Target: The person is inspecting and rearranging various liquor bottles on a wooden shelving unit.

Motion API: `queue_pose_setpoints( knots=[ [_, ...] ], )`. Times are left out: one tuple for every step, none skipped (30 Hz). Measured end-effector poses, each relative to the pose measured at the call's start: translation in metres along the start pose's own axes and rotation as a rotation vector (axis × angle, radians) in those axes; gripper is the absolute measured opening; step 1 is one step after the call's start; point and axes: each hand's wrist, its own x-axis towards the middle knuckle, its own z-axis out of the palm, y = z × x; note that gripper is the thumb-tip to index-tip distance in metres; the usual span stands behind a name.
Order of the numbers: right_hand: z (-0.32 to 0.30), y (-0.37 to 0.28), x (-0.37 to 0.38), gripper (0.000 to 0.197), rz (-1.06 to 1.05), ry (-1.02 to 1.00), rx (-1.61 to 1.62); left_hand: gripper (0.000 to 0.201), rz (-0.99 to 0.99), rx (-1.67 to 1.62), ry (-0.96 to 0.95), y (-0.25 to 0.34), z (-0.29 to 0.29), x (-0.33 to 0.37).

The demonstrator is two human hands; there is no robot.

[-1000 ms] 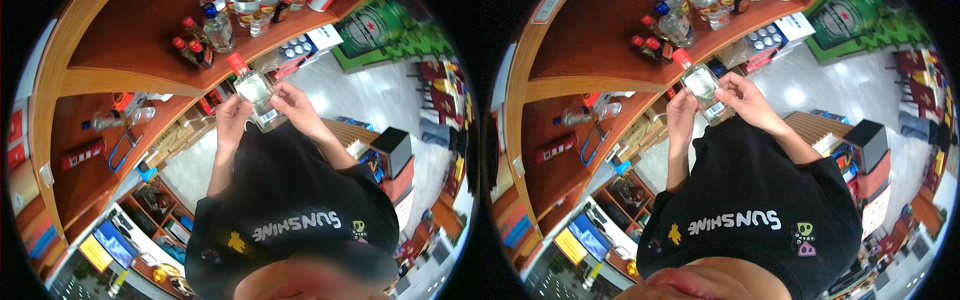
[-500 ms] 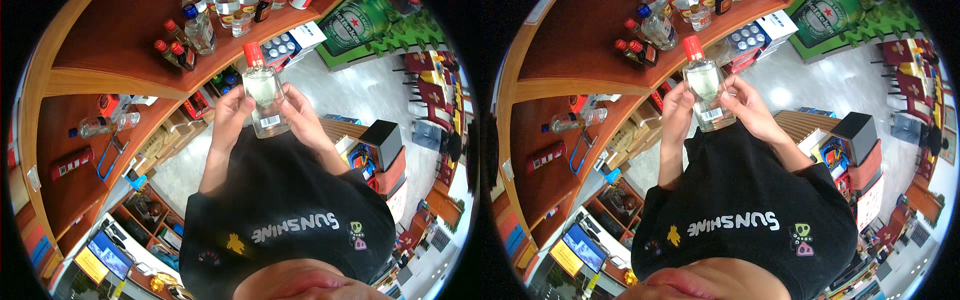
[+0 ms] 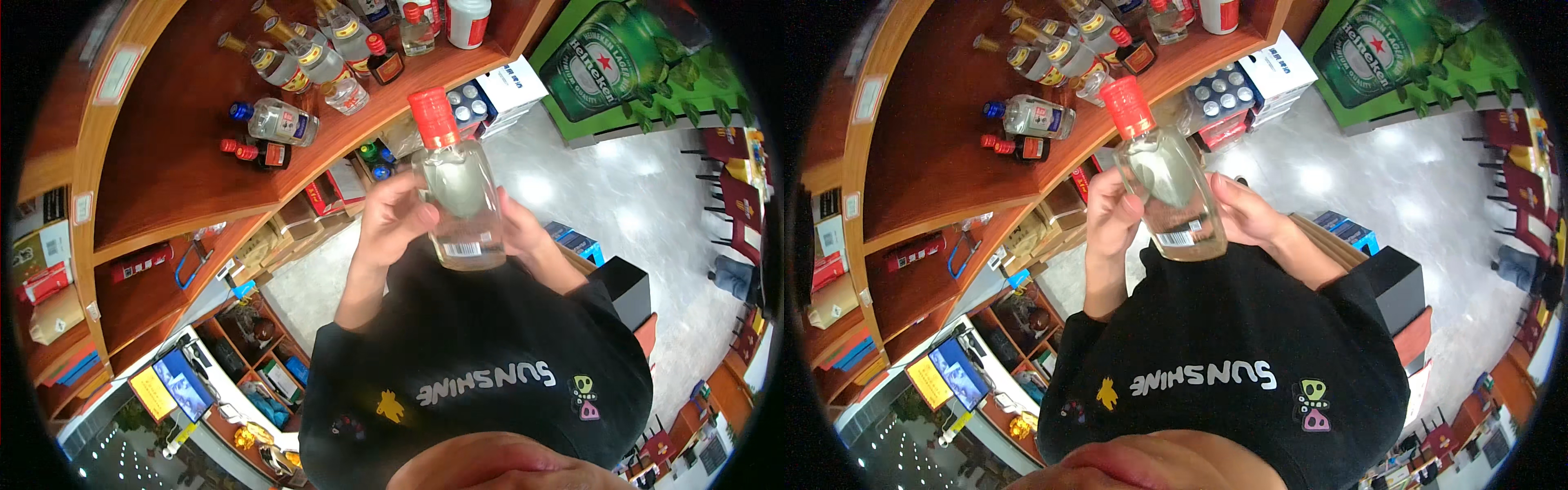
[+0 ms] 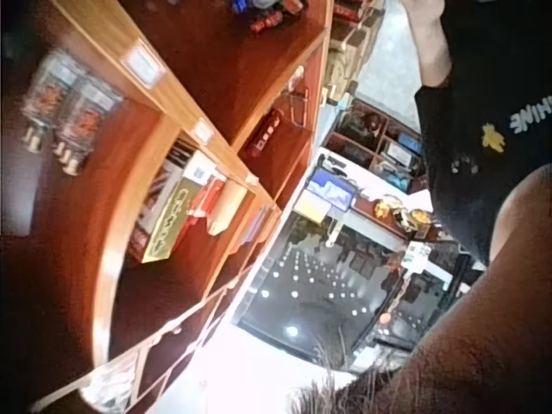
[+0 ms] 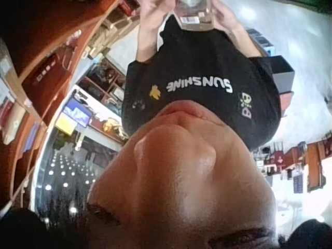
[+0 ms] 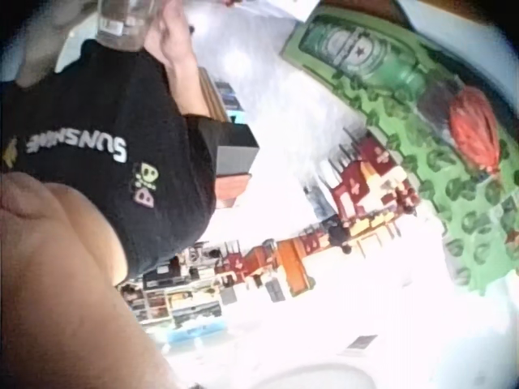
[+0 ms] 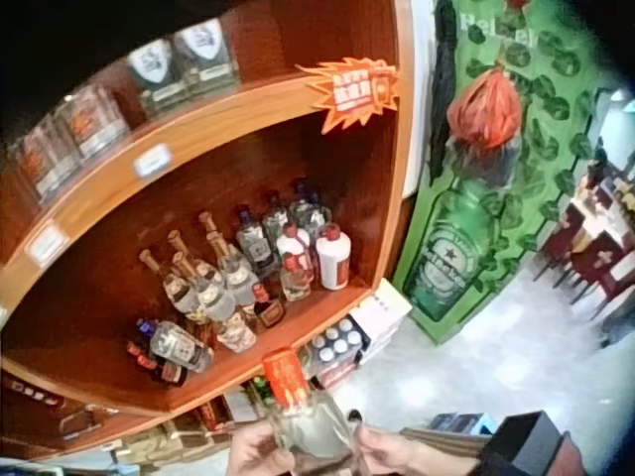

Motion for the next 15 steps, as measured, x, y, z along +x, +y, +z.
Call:
queue_pose_setpoints(
  knots=[
    [-0.008,-0.007,-0.004,0.076,0.086,-0.061,0.073,0.038,-0.007,0.010,0.006,0.002,0.009,0.006],
    [-0.019,-0.016,0.001,0.074,0.149,-0.330,0.142,0.038,-0.211,-0.145,-0.006,0.008,0.019,0.010],
    [-0.025,-0.015,0.007,0.074,0.159,-0.358,0.159,0.038,-0.403,-0.286,0.003,0.015,0.027,0.013],
    [-0.031,-0.014,0.011,0.073,0.161,-0.519,0.238,0.043,-0.041,0.054,-0.021,-0.013,0.029,0.025],
    [-0.036,-0.015,0.014,0.072,0.161,-0.679,0.316,0.043,-0.042,0.070,-0.013,-0.023,0.032,0.028],
    [-0.033,-0.024,0.006,0.068,0.187,-0.577,0.343,0.047,-0.047,0.015,-0.044,-0.025,0.036,0.035],
    [-0.029,-0.031,0.004,0.068,0.183,-0.590,0.341,0.051,-0.052,-0.039,-0.076,-0.024,0.038,0.041],
    [-0.025,-0.038,0.002,0.066,0.092,-0.494,0.294,0.062,-0.106,0.058,-0.128,-0.023,0.037,0.047],
    [-0.019,-0.044,-0.001,0.065,-0.008,-0.401,0.247,0.062,-0.105,0.078,-0.140,-0.018,0.047,0.053],
    [-0.019,-0.053,-0.001,0.065,-0.030,-0.346,0.243,0.064,-0.188,0.082,-0.004,-0.012,0.059,0.060],
    [-0.040,-0.050,-0.003,0.066,0.047,-0.341,0.148,0.068,-0.266,0.085,0.133,-0.008,0.069,0.065],
    [-0.040,-0.060,-0.002,0.065,0.024,-0.192,-0.024,0.075,-0.231,0.035,0.101,-0.027,0.052,0.058],
    [-0.036,-0.066,-0.004,0.064,-0.005,-0.046,-0.184,0.079,-0.227,0.093,0.190,-0.035,0.049,0.052],
    [-0.045,-0.064,-0.006,0.061,-0.121,0.122,-0.424,0.078,-0.205,0.196,0.185,-0.048,0.038,0.048],
    [-0.049,-0.058,-0.003,0.057,-0.236,0.274,-0.644,0.077,-0.176,0.313,0.205,-0.051,0.033,0.043]
  ],
)
